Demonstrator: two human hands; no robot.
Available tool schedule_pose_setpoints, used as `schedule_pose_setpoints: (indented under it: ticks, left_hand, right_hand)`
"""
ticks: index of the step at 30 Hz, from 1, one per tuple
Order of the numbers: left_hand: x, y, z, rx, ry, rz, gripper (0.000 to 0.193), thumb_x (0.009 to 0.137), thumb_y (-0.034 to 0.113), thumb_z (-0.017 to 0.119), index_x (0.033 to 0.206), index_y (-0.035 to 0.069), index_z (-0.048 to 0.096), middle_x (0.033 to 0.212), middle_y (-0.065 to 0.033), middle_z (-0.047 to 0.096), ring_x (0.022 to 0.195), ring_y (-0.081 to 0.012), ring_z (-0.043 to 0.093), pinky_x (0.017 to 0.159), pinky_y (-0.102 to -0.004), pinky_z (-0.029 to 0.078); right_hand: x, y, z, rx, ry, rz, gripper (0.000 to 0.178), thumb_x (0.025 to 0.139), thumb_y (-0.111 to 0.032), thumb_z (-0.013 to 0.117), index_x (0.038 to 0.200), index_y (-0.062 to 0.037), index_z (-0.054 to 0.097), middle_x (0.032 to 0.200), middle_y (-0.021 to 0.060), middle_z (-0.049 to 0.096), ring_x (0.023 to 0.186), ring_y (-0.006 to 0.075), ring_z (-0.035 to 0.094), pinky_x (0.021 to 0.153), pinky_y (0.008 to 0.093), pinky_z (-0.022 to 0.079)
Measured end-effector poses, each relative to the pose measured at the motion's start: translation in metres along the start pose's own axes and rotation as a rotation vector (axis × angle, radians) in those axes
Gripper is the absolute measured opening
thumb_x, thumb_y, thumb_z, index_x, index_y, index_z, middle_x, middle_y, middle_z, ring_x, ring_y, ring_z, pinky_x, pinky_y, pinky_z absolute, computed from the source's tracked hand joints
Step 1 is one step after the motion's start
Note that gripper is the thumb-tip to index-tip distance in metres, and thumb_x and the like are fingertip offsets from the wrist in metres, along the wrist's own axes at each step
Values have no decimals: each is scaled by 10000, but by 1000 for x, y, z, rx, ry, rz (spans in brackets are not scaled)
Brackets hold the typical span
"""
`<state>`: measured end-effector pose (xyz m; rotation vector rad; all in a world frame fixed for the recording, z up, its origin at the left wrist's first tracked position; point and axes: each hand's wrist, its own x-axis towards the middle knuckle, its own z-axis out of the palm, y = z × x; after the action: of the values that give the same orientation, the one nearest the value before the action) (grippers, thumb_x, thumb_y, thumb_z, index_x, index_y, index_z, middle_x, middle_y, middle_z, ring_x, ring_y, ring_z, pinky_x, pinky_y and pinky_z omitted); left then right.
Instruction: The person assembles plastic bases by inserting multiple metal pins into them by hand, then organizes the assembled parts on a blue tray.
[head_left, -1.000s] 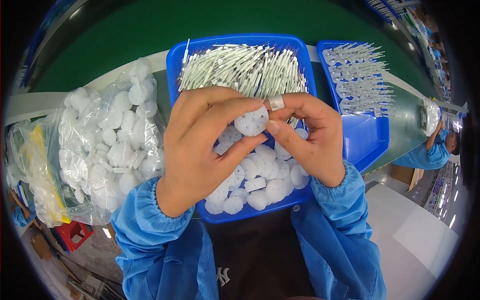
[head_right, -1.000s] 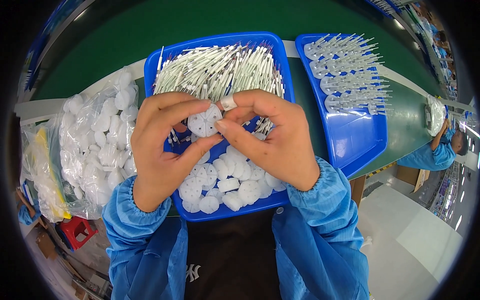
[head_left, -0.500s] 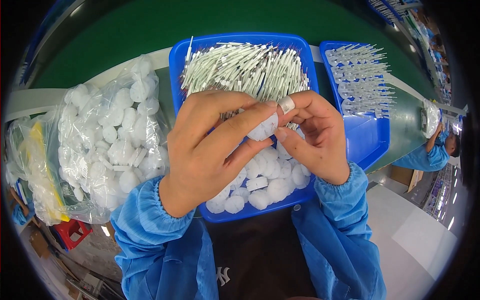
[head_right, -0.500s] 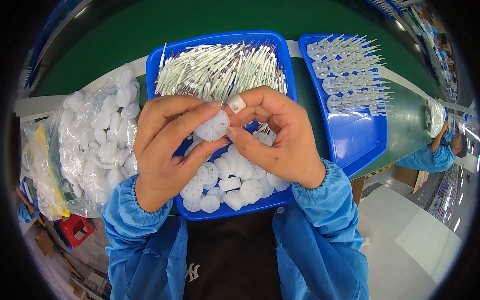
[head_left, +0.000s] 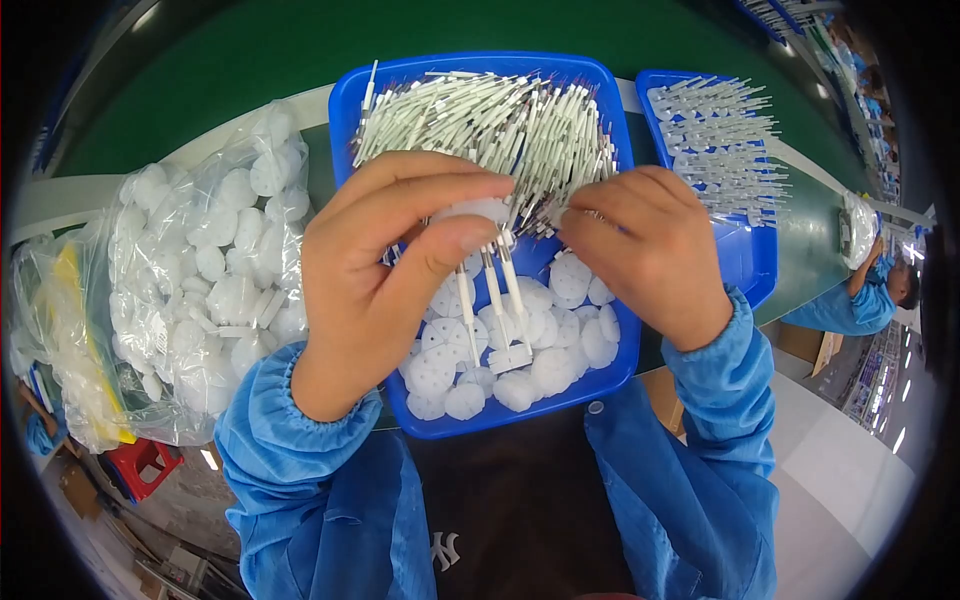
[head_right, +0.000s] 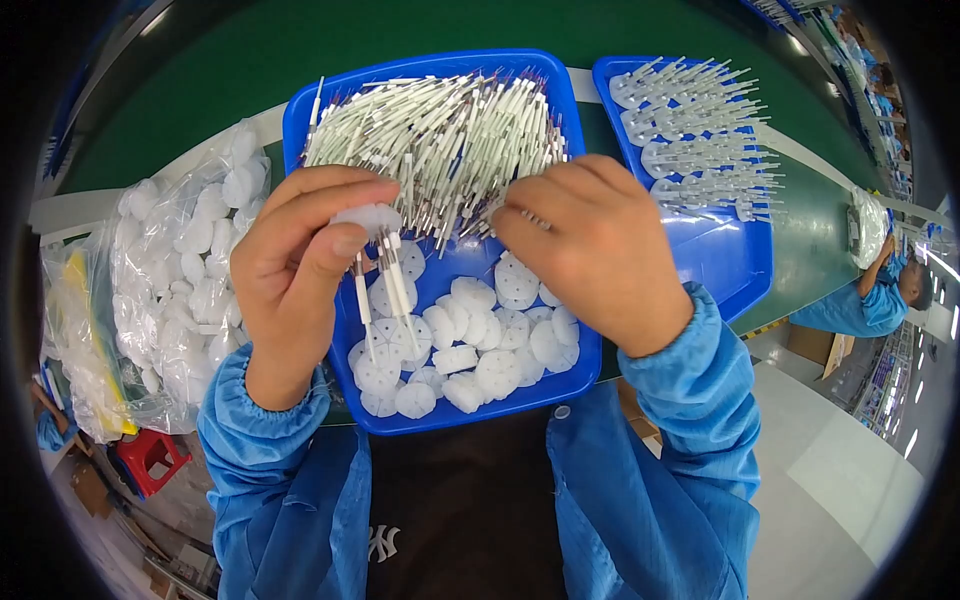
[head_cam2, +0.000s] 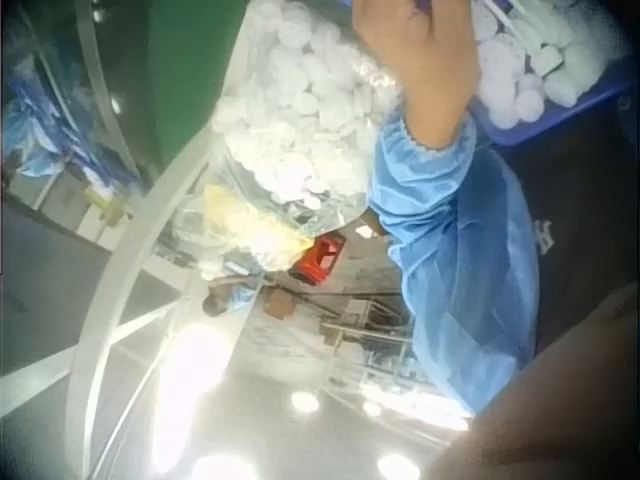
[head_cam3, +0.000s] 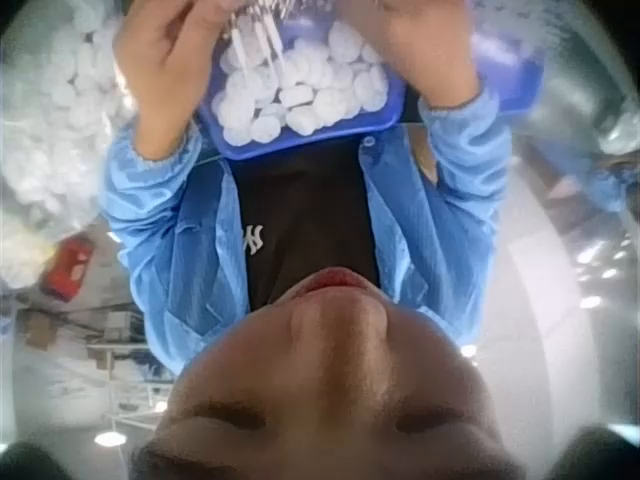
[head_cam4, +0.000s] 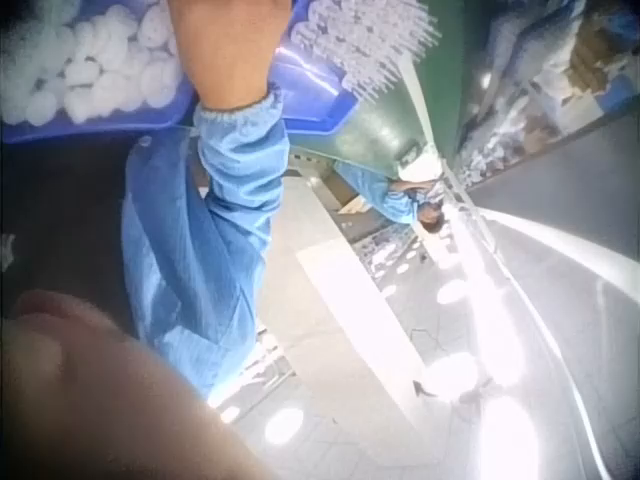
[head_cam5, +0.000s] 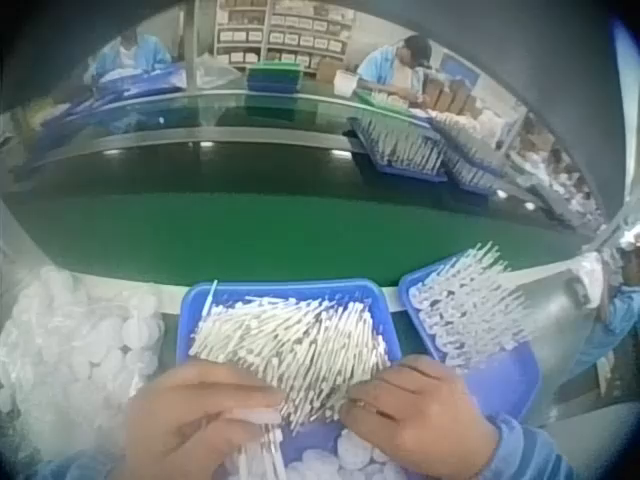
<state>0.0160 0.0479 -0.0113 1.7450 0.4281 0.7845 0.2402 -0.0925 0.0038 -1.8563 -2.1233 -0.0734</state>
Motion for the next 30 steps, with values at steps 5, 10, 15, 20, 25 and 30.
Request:
schedule_pose_setpoints:
  ticks: [5,10,15,20,25,30]
  left_hand:
    - [-2,-2,-1,-139,21,-246,246,1018,53,725,1255,22,785,1014,-43,673,819,-68,576,664,-228,464]
    - [-1,-10,3,-131,55,-219,373,1015,-16,654,1371,62,733,1093,-61,635,859,-76,579,639,-213,473]
    - [-1,-9,11,-117,49,-216,414,978,-51,665,1363,81,739,1138,-81,698,948,-95,668,666,-194,538]
    - [-2,-9,5,-133,12,-152,363,977,-44,688,1321,51,755,1168,-87,738,953,-95,695,686,-197,555]
    - [-1,0,4,-197,-44,-277,318,1054,-12,616,1361,-26,699,1314,-130,726,1069,-121,702,764,-219,576]
    - [-2,-2,3,-173,-43,-267,314,1066,14,623,1368,-30,694,1346,-145,737,1048,-110,699,759,-213,560]
  right_hand:
    - [9,-1,16,-260,-70,-196,243,703,-145,821,931,-118,742,1026,14,713,961,212,693,1019,438,522]
    - [10,1,14,55,72,21,188,753,-76,793,923,-119,724,1072,3,740,1005,210,708,1101,458,471]
    - [-3,-13,11,334,204,271,199,813,-43,828,986,-84,740,1018,46,755,951,243,730,1025,443,518]
    - [10,-38,18,618,313,346,249,843,5,872,1075,-13,784,955,82,775,824,188,745,706,287,600]
    - [4,-36,17,646,302,424,216,868,-33,886,1056,1,787,859,82,783,691,122,729,630,255,588]
    - [4,-37,12,811,241,546,176,882,-46,883,1023,9,794,782,79,775,696,87,727,619,233,567]
